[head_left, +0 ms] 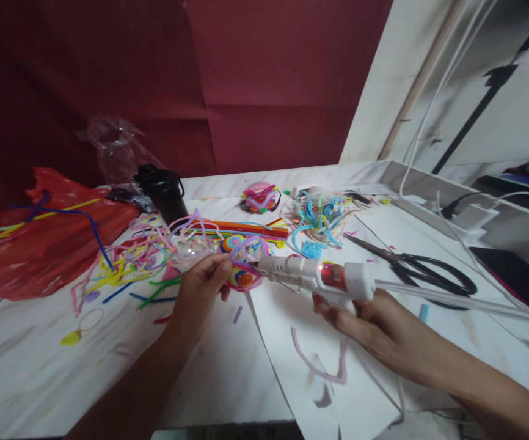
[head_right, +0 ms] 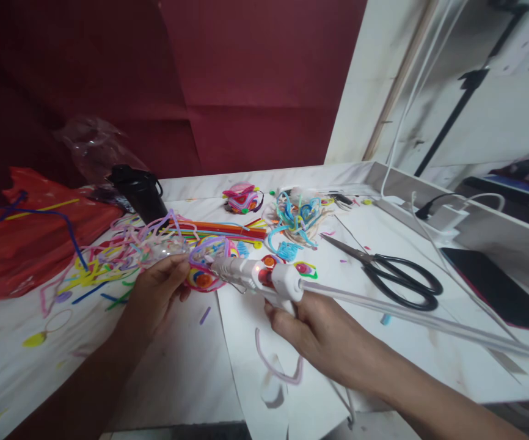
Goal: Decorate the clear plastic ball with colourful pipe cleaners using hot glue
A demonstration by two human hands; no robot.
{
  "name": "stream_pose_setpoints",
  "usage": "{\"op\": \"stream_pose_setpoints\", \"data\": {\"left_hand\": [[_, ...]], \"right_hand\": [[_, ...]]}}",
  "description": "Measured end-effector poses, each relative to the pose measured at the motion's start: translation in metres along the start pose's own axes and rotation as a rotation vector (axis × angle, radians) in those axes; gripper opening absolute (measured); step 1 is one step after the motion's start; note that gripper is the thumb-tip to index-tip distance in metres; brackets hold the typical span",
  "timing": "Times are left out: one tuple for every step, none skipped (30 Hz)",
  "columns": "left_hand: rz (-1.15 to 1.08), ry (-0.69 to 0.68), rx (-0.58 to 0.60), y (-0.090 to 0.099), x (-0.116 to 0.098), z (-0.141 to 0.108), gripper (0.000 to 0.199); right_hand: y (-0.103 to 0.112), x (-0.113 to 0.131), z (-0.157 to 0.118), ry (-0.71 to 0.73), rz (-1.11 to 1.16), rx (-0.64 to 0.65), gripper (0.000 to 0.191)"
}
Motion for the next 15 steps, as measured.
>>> {"op": "stream_pose_setpoints", "data": {"left_hand": [[0.000, 0.003, -0.001, 0.000, 0.000, 0.000, 0.034], [0.001, 0.009, 0.001, 0.000, 0.001, 0.000, 0.034], [-0.003, 0.015, 0.000, 0.000, 0.002, 0.000, 0.034], [-0.011, 0.022, -0.005, 0.001, 0.002, 0.000, 0.035], [-0.021, 0.028, -0.011, 0.001, 0.003, 0.001, 0.036], [-0.030, 0.033, -0.016, 0.001, 0.003, 0.001, 0.037], [-0.033, 0.039, -0.015, 0.001, 0.003, 0.001, 0.037], [-0.032, 0.043, -0.012, 0.001, 0.003, 0.000, 0.037], [-0.030, 0.043, -0.011, 0.001, 0.002, 0.000, 0.036], [-0.026, 0.041, -0.008, 0.000, 0.001, 0.000, 0.035], [-0.025, 0.034, -0.008, 0.001, 0.000, 0.000, 0.035], [-0.027, 0.026, -0.011, 0.001, -0.001, 0.001, 0.034], [-0.031, 0.019, -0.016, 0.001, -0.002, 0.001, 0.033], [-0.035, 0.013, -0.021, 0.002, -0.002, 0.001, 0.033], [-0.038, 0.010, -0.020, 0.002, -0.002, 0.001, 0.033]], "right_hand": [[0.000, 0.002, 0.001, 0.000, -0.003, -0.005, 0.019], [0.000, 0.003, 0.001, -0.001, -0.007, -0.006, 0.019], [0.000, 0.005, 0.002, -0.002, -0.010, -0.005, 0.020], [0.000, 0.006, 0.002, -0.003, -0.013, -0.002, 0.020], [-0.001, 0.006, 0.002, -0.005, -0.016, 0.001, 0.020], [0.000, 0.006, 0.002, -0.005, -0.018, 0.003, 0.021], [0.000, 0.005, 0.001, -0.006, -0.019, 0.005, 0.021], [0.000, 0.004, 0.000, -0.008, -0.020, 0.005, 0.021], [0.001, 0.002, -0.001, -0.012, -0.020, 0.003, 0.021], [0.002, 0.000, -0.002, -0.015, -0.020, 0.001, 0.021], [0.002, -0.001, -0.003, -0.019, -0.019, 0.000, 0.021], [0.002, -0.003, -0.004, -0.023, -0.018, -0.003, 0.021], [0.002, -0.004, -0.005, -0.025, -0.016, -0.004, 0.021], [0.002, -0.005, -0.005, -0.025, -0.014, -0.007, 0.021], [0.002, -0.005, -0.005, -0.024, -0.012, -0.008, 0.021]]}}
Point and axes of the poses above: each hand's wrist, its own z-axis towards the middle knuckle, its own y-axis out of the back of the hand, x = y × z, the point moved 7 cm from there along z, towards the middle knuckle, and after that the axes turned 11 degrees about z, right-handed, at the moved point
